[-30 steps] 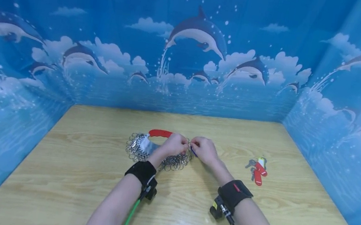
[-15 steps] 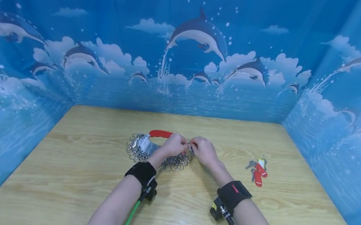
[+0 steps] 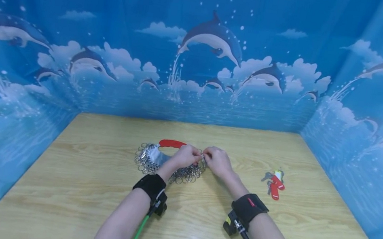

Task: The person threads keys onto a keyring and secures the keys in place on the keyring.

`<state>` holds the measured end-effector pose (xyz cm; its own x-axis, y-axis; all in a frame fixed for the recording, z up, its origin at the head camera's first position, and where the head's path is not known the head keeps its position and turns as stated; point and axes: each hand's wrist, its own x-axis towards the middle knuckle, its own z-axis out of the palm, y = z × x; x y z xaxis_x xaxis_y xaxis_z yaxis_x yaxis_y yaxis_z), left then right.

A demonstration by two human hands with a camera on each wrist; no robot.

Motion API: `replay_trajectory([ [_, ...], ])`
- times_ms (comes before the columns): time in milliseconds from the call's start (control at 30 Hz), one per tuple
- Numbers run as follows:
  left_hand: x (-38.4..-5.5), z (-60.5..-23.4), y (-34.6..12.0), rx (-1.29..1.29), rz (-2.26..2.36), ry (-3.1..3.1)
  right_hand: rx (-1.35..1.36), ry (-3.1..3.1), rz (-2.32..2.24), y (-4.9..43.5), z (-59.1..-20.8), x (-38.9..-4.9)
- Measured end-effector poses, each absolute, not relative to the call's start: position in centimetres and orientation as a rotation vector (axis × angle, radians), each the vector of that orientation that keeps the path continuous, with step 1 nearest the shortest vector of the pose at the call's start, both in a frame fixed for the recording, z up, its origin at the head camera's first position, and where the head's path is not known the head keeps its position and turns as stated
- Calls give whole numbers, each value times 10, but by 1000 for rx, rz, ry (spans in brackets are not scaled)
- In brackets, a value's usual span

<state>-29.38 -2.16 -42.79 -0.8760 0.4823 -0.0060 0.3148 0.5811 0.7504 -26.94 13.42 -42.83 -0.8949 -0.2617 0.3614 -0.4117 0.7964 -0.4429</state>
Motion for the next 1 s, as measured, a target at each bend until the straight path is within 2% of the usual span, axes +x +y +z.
replay_trajectory([
  [1000, -297, -428, -18, 550, 1217, 2633, 640, -2577, 606, 134, -434, -273],
])
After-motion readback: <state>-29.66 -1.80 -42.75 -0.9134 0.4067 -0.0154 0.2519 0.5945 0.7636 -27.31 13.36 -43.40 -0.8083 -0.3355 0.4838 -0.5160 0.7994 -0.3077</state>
